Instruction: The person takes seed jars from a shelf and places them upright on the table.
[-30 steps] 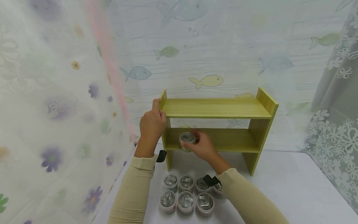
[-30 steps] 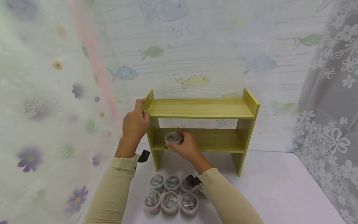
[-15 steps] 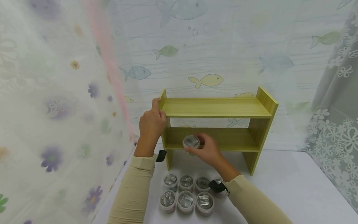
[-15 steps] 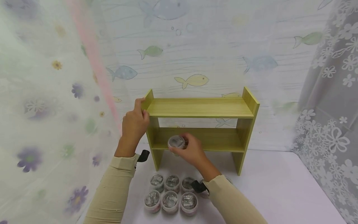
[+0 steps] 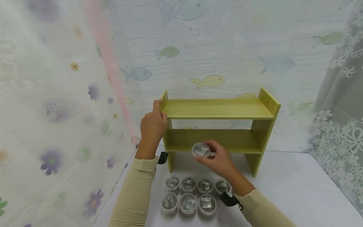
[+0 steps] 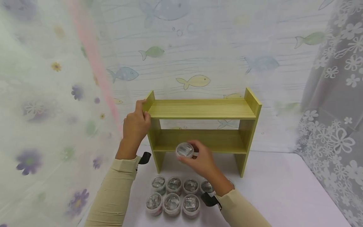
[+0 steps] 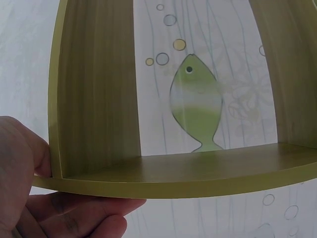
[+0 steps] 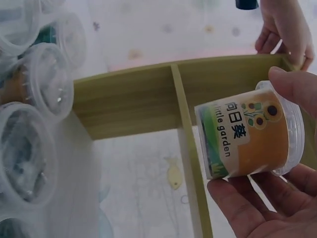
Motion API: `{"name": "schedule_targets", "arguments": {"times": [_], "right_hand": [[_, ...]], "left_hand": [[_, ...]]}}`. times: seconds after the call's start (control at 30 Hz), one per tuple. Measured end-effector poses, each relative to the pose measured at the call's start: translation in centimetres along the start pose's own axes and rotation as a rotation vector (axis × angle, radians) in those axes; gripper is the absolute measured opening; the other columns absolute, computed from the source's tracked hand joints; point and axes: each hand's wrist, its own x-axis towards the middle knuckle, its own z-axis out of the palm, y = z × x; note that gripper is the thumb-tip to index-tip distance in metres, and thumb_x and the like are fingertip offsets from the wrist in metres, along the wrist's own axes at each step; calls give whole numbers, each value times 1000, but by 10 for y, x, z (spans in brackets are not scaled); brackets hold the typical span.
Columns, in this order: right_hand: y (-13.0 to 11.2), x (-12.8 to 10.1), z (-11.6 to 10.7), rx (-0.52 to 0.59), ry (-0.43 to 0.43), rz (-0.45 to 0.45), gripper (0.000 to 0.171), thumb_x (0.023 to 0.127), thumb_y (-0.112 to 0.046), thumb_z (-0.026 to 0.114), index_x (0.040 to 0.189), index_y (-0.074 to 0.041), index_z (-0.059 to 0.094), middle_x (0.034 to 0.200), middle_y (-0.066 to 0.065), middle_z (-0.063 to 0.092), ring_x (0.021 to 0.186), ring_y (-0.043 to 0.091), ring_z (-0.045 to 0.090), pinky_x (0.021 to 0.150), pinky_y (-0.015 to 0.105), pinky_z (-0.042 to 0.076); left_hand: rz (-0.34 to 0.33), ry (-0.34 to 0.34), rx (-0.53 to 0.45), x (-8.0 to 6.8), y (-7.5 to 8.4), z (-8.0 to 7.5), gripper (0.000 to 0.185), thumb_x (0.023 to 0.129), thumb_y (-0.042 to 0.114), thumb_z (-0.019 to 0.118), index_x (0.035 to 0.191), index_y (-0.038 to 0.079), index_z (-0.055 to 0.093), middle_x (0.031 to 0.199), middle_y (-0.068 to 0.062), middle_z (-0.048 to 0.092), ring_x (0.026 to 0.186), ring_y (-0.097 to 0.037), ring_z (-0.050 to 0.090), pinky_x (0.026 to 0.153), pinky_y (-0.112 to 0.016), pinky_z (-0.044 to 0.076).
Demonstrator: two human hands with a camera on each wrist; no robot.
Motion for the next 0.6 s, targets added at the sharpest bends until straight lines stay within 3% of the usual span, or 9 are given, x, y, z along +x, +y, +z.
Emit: {"name": "schedule_targets", "arguments": {"times": [0.33, 0.6], "right_hand": [[9, -24, -15, -18, 12, 12, 69, 76, -40, 92, 135, -21, 61, 127, 3, 67, 116, 22, 65, 89, 29, 59], [7, -43, -27, -30, 44, -30, 68, 77, -32, 92, 135, -16, 60, 127, 7, 68, 117, 26, 66, 89, 27, 59]], "left_hand": [[4, 1, -15, 1, -2, 2, 46, 101, 20, 46, 147, 21, 46, 52, -8, 48, 45, -25, 43, 41, -37, 34], [-2, -13, -22, 2, -1, 2, 47, 101, 20, 45, 148, 20, 46, 53, -8, 48, 45, -25, 43, 41, -37, 35]]}}
